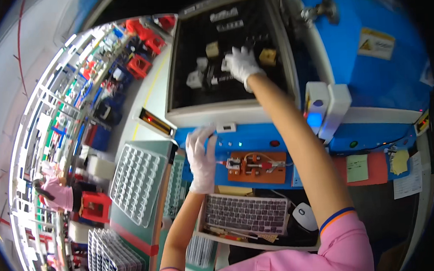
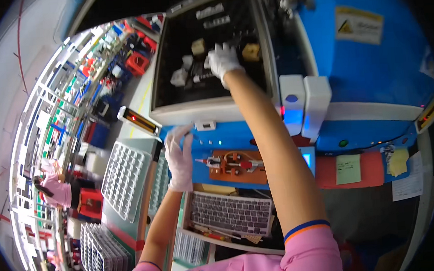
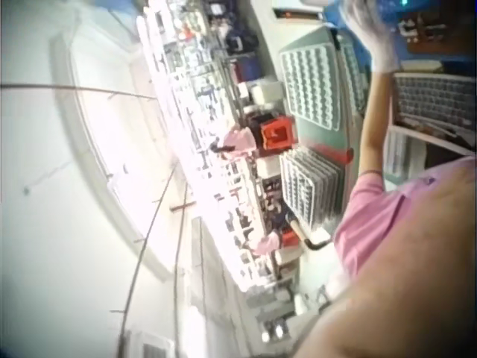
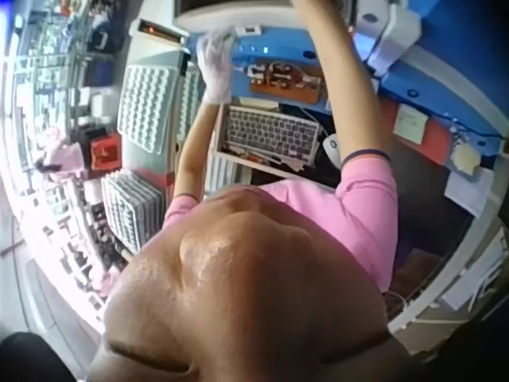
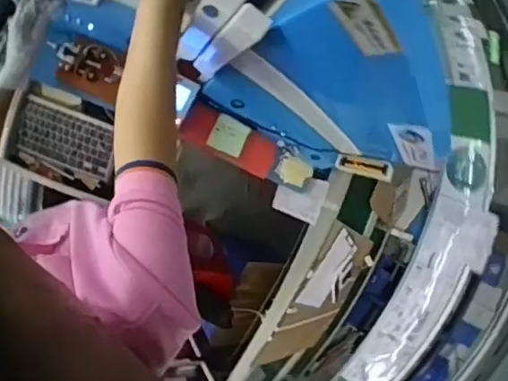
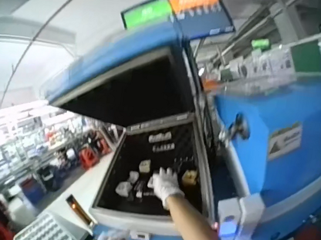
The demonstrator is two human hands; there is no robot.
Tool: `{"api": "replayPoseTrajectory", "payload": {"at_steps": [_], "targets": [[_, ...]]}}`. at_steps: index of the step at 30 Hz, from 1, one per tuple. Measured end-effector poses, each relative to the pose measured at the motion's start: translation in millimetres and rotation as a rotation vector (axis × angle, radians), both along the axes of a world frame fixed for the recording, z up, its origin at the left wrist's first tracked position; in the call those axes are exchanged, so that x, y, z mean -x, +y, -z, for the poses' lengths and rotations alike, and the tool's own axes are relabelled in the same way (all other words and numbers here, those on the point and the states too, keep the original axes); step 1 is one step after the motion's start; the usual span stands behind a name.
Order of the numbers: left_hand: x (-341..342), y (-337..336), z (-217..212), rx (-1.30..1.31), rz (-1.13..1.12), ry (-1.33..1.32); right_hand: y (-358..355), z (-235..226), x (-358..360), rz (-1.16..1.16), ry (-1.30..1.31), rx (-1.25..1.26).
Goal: Test and inspect electronic circuit modules using automated testing fixtures and a laptop for data logging.
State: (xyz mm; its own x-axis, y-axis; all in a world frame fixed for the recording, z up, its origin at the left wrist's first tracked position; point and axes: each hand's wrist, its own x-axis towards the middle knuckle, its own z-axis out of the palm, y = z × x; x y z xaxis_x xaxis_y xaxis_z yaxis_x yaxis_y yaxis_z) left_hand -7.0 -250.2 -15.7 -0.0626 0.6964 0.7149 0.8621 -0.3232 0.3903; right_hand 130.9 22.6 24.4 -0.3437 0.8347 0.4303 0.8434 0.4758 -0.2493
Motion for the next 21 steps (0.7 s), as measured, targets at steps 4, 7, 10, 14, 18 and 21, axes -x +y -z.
{"api": "replayPoseTrajectory", "payload": {"at_steps": [4, 7, 10, 14, 18, 21], "targets": [[28.3, -9.6, 40.9, 0.107, 0.040, -0.054, -58.0, 8.8, -11.7, 0.056, 0.396, -0.364], [45.3, -19.7, 46.2, 0.194, 0.128, -0.424, -173.5, -16.9, -34.8, -0.301, 0.293, -0.267], [48.0, -19.5, 44.5, 0.289, 0.176, -0.385, -244.1, 38.2, -79.0, -0.339, -0.143, -0.374], [48.8, -19.3, 51.0, 0.223, 0.192, -0.286, -263.6, 80.6, -117.3, -0.221, -0.321, -0.114], [49.3, -25.0, 67.8, 0.083, 0.115, -0.113, -266.6, 86.7, -114.5, -0.288, -0.214, -0.073], [47.0, -25.5, 71.8, 0.080, 0.045, -0.232, -262.2, 91.6, -102.9, -0.289, -0.079, -0.135]]}}
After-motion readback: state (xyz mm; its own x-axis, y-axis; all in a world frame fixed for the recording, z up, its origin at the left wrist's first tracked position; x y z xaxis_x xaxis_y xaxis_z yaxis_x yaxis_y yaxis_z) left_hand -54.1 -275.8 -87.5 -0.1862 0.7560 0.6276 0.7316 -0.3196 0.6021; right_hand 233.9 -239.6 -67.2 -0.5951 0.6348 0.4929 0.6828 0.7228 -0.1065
